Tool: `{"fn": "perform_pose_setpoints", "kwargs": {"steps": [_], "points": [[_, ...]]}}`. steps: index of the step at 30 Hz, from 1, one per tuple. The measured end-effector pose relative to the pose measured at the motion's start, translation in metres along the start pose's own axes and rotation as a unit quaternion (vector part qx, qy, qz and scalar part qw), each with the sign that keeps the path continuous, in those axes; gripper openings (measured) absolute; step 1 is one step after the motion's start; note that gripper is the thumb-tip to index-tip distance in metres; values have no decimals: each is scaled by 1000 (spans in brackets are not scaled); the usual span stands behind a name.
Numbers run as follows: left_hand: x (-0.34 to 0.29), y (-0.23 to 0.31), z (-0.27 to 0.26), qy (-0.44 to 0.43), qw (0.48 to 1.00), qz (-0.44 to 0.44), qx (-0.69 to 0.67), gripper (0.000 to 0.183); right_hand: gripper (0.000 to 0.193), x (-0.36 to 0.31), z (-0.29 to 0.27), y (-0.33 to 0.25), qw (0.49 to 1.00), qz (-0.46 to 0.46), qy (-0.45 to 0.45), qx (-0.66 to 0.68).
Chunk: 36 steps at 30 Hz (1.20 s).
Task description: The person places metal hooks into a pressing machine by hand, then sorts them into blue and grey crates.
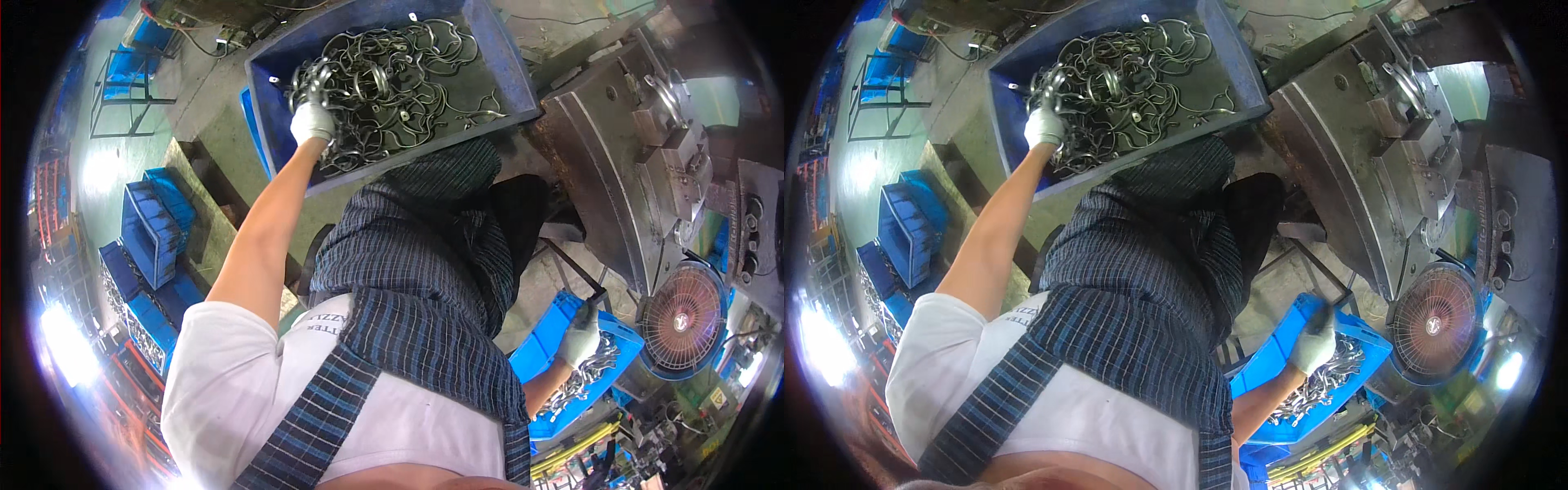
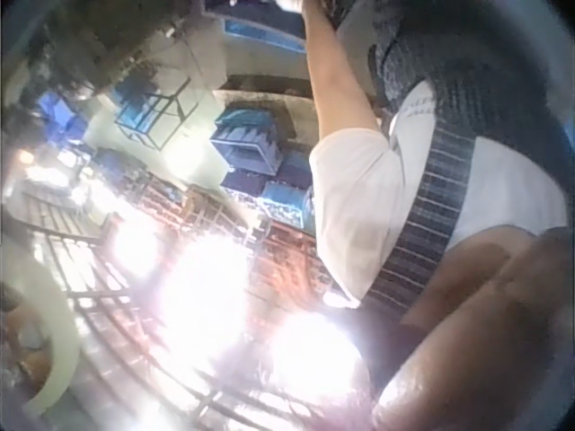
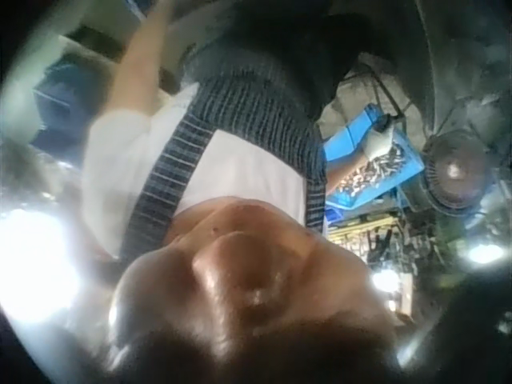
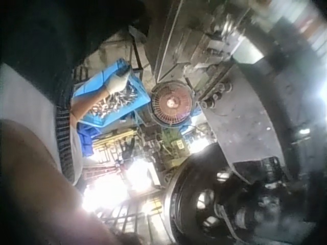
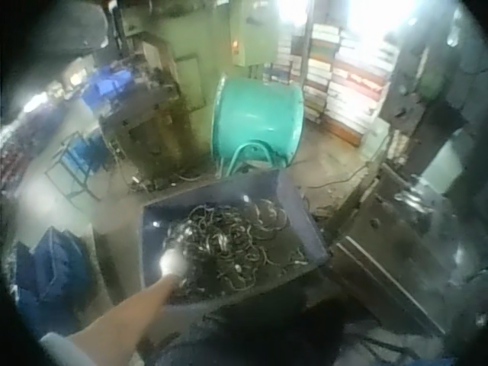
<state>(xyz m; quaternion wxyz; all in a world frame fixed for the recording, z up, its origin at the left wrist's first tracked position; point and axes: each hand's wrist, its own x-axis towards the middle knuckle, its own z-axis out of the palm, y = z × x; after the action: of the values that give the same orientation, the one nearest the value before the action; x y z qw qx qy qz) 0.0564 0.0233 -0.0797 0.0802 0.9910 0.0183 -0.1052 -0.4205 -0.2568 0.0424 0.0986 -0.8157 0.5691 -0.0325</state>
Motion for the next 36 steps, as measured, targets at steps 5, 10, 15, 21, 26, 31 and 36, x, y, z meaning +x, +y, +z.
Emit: {"fn": "perform_pose_setpoints", "kwargs": {"steps": [5,10,15,21,26,31,36], "points": [[-33,19,0,14,978,200,60,32,23,24,9,-38,989,-128,36,-64],[-68,56,-9,-107,951,282,62,33,25,41,6,-102,984,-161,70,27],[-2,36,-16,-344,822,156,-427,34,23,44,23,-178,931,-304,23,199],[-13,37,-74,-387,734,56,-556,32,19,12,41,-298,817,-282,-278,420],[-40,33,-89,-321,671,101,-661,29,13,20,53,-351,793,-273,-193,510],[-48,22,-94,-353,608,194,-684,29,34,38,73,-349,711,-103,-517,466],[-42,29,-101,-442,568,173,-672,28,29,43,114,-362,460,-127,-611,631]]}}
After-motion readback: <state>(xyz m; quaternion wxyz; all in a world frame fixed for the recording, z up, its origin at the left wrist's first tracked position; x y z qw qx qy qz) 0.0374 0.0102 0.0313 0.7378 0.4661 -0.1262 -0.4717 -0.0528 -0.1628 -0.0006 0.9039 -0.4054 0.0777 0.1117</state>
